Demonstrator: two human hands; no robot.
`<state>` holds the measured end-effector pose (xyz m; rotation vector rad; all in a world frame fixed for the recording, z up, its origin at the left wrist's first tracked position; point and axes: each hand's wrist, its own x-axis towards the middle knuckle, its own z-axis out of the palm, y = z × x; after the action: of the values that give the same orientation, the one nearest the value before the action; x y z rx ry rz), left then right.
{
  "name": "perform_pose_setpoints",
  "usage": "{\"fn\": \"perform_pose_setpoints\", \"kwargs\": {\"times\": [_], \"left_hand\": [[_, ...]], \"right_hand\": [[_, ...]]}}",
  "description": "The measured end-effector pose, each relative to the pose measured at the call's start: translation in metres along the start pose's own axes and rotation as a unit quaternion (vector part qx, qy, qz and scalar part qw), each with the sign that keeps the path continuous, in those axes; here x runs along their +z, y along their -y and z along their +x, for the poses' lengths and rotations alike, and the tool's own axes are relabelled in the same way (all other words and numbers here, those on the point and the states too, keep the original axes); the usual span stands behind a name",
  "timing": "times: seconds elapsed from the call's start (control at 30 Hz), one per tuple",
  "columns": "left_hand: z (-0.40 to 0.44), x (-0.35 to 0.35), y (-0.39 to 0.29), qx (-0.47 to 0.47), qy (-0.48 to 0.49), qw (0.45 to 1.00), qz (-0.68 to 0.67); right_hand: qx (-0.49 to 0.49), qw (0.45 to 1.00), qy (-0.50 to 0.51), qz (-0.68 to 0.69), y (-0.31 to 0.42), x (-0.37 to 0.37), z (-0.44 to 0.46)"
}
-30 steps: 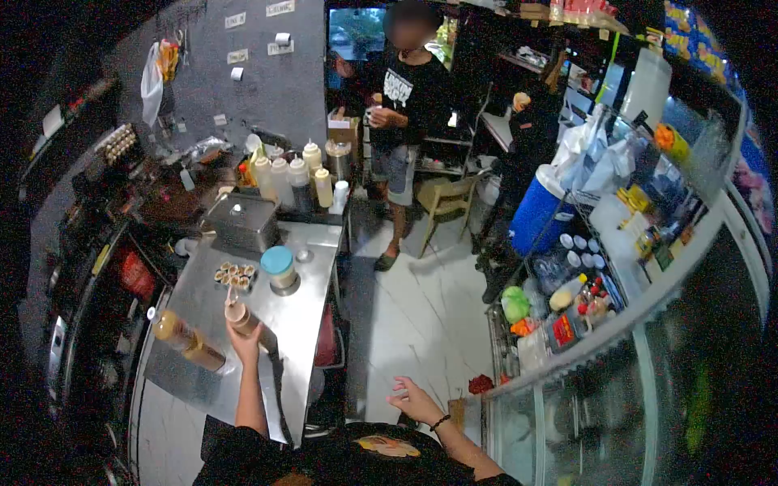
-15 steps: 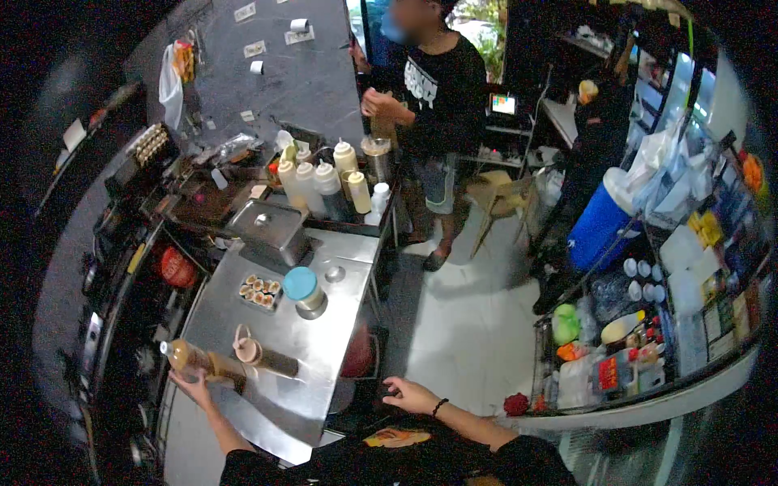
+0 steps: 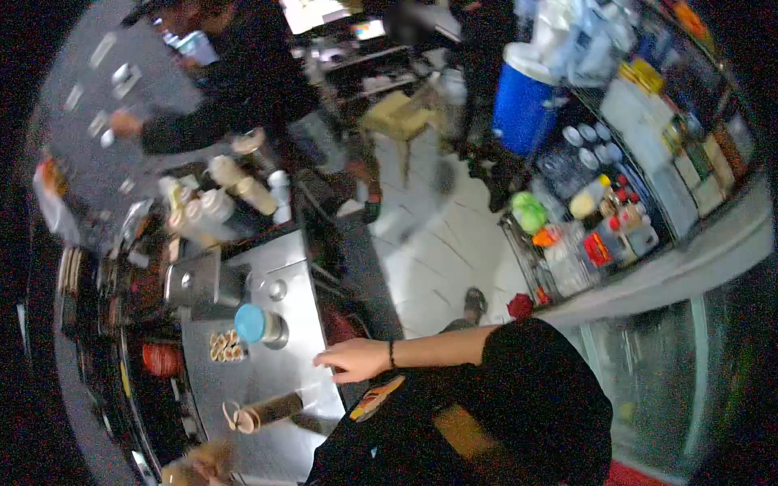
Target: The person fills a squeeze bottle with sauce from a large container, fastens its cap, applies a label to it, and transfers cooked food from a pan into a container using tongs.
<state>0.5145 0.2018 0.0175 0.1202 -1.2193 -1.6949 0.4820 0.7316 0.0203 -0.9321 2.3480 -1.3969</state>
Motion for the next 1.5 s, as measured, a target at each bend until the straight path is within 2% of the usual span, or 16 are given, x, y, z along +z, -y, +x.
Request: {"fn": "perform_pose_setpoints", "kwargs": {"times": [0.17,0.33,0.5,0.57,0.63,0.7,0.73,0.77,0.83,0.9,1.03,1.1,1.2,1.33,1.43,1.5], "left_hand": [[-0.079,0.165,0.022,-0.018,0.134,0.988,0.068],[-0.2,0.309,0.072,-0.188,0.336,0.923,0.026],[-0.354,0.434,0.089,-0.371,0.516,0.772,-0.009],[-0.422,0.479,0.088,-0.446,0.585,0.677,-0.026],[-0.495,0.516,0.096,-0.533,0.634,0.558,-0.057],[-0.555,0.569,0.03,-0.454,0.76,0.45,-0.117],[-0.578,0.599,0.011,-0.064,0.899,0.408,-0.145],[-0.604,0.607,0.002,-0.005,0.885,0.427,-0.184],[-0.659,0.62,0.002,0.04,0.915,0.337,-0.219],[-0.685,0.636,-0.038,0.036,0.911,0.319,-0.26],[-0.716,0.643,-0.043,0.007,0.918,0.275,-0.286],[-0.734,0.638,-0.003,-0.005,0.954,0.185,-0.238],[-0.741,0.63,0.069,-0.143,0.988,0.009,-0.063],[-0.727,0.619,0.172,-0.049,0.993,-0.054,0.097],[-0.696,0.608,0.227,-0.091,0.974,-0.041,0.205],[-0.675,0.6,0.262,-0.324,0.898,-0.059,0.292]], "right_hand": [[-0.253,0.946,-0.203,0.008,0.046,-0.057,0.001],[-0.254,0.929,-0.271,0.016,0.057,-0.112,-0.041],[-0.071,0.899,-0.428,0.067,0.025,-0.167,-0.124],[0.119,0.866,-0.477,0.089,0.002,-0.192,-0.174],[0.142,0.769,-0.622,0.043,-0.006,-0.199,-0.226],[0.158,0.701,-0.695,0.027,-0.005,-0.206,-0.273],[0.177,0.68,-0.71,-0.038,-0.004,-0.206,-0.296],[0.124,0.634,-0.763,-0.027,-0.017,-0.2,-0.314],[0.165,0.552,-0.811,-0.107,-0.019,-0.193,-0.348],[0.236,0.444,-0.842,-0.197,-0.024,-0.183,-0.373],[0.197,0.264,-0.888,-0.321,-0.049,-0.189,-0.417],[0.228,0.223,-0.857,-0.404,-0.074,-0.176,-0.455],[0.253,0.165,-0.899,-0.317,-0.079,-0.174,-0.486],[0.335,0.121,-0.845,-0.398,-0.097,-0.165,-0.533],[0.363,0.099,-0.823,-0.426,-0.113,-0.169,-0.551],[0.256,0.008,-0.938,-0.232,-0.114,-0.184,-0.558]]}}
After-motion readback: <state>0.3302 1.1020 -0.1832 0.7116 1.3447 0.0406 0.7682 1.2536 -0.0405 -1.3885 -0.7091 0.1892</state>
